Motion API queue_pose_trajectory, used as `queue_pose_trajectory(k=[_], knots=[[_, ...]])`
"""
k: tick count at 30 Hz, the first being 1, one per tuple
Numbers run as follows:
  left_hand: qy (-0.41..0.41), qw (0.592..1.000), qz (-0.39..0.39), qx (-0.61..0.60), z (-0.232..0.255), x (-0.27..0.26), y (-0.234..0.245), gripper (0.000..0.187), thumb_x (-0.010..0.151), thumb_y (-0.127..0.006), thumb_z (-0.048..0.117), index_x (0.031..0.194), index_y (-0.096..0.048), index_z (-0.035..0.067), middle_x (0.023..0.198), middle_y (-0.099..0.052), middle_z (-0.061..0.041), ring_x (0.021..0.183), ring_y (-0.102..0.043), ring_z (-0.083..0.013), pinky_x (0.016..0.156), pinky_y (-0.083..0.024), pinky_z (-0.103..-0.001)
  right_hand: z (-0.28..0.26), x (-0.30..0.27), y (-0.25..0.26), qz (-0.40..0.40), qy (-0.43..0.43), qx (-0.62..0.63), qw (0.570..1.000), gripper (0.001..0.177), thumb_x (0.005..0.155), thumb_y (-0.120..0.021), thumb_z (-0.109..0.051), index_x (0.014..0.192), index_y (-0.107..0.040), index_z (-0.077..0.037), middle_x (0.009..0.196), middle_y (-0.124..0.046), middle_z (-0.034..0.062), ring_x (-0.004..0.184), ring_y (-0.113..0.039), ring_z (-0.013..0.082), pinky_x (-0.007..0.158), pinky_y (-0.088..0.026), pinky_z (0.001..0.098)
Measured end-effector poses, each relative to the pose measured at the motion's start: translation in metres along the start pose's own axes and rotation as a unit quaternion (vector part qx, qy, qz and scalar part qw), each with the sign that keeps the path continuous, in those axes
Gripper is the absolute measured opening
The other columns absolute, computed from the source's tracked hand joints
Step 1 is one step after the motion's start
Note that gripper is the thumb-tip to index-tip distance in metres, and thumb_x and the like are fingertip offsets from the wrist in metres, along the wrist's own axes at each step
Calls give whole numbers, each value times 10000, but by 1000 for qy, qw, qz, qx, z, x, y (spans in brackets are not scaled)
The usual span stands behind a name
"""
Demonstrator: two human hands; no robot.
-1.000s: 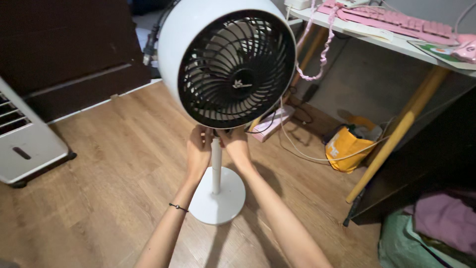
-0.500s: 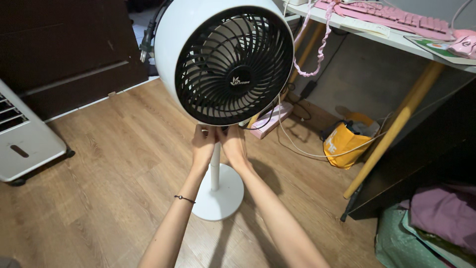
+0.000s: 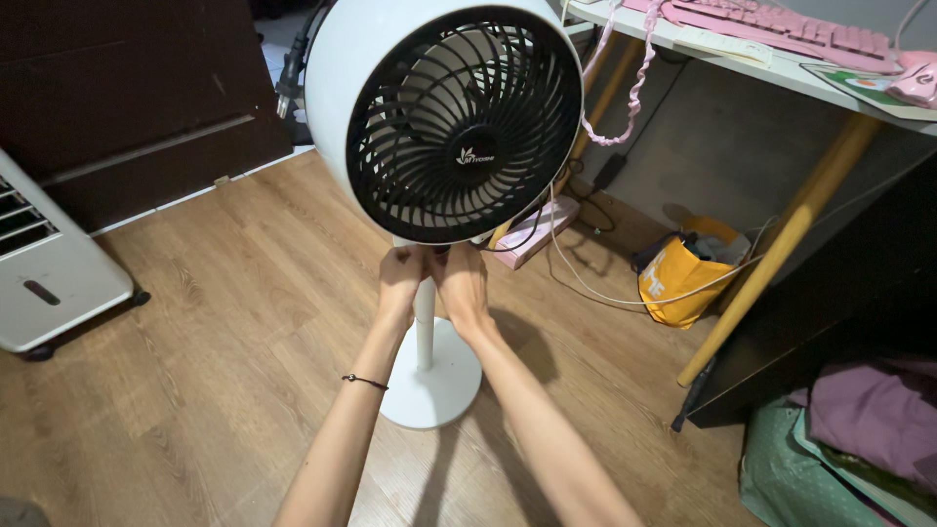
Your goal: The person disassembles a standing fan by removing the head unit and pole from the base, then reassembles it by inserting the pole into the base and reattaching the head unit.
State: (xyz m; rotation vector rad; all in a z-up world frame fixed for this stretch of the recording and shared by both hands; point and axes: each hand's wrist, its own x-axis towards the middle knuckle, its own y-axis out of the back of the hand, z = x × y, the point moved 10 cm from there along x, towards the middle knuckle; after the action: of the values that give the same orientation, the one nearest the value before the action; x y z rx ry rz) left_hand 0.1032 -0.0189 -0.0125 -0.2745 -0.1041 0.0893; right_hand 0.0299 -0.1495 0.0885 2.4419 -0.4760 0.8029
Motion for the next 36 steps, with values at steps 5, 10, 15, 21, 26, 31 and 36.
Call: queue_pose_trajectory(k=[5, 10, 15, 21, 26, 31, 36], knots=[[9, 999, 35, 28, 3, 3, -1, 315, 932, -684, 233, 932, -649, -80, 827, -701, -104, 727, -647, -141, 632, -537, -297, 17, 9, -3, -4, -60, 22, 998, 252, 915, -696, -215, 969, -656, 27, 845, -728, 212, 793, -734, 365, 698, -567, 453], [-24, 998, 11, 61, 9, 5, -7, 364, 969, -646, 177, 761, -610, -119, 694, -600, -101, 629, -527, -146, 545, -432, -324, 22, 8, -1, 1, -94, 27, 995, 288, 906, -728, -237, 930, -654, 40, 807, -728, 212, 780, -731, 367, 688, -560, 464], [3, 998, -33, -62, 11, 2, -15, 246, 904, -571, 177, 769, -676, 1, 714, -700, -33, 645, -640, -116, 585, -522, -280, 5, 1, 4, -13, -53, 14, 998, 224, 877, -734, -202, 932, -682, 9, 851, -743, 181, 808, -733, 346, 734, -562, 446], [-34, 998, 22, 54, 24, -5, -11, 433, 884, -814, 316, 840, -680, -93, 806, -714, -137, 690, -632, -137, 618, -504, -306, -7, -5, 11, 20, 7, -39, 999, 358, 803, -754, -138, 1093, -598, 1, 930, -716, 179, 859, -704, 357, 738, -543, 456], [-42, 990, 106, 87, 21, -4, 2, 522, 782, -866, 362, 985, -577, -22, 890, -718, -119, 762, -687, -141, 671, -569, -291, 2, -5, 10, 46, -38, 16, 998, 399, 852, -737, -222, 1139, -553, -15, 882, -727, 162, 809, -725, 343, 699, -560, 452], [15, 997, 51, 58, 5, 10, 0, 512, 805, -803, 391, 1018, -551, -1, 885, -694, -119, 758, -668, -184, 624, -561, -319, 23, 2, 6, -2, -92, -33, 995, 403, 868, -727, -329, 1078, -583, -16, 852, -735, 160, 782, -721, 368, 672, -569, 463], [23, 987, 44, 153, 10, 13, 4, 510, 853, -749, 452, 1021, -535, 22, 879, -687, -107, 754, -664, -198, 651, -563, -333, 18, 14, -7, -45, -5, -117, 992, 275, 871, -728, -282, 977, -692, -32, 898, -746, 169, 852, -711, 388, 736, -563, 469]])
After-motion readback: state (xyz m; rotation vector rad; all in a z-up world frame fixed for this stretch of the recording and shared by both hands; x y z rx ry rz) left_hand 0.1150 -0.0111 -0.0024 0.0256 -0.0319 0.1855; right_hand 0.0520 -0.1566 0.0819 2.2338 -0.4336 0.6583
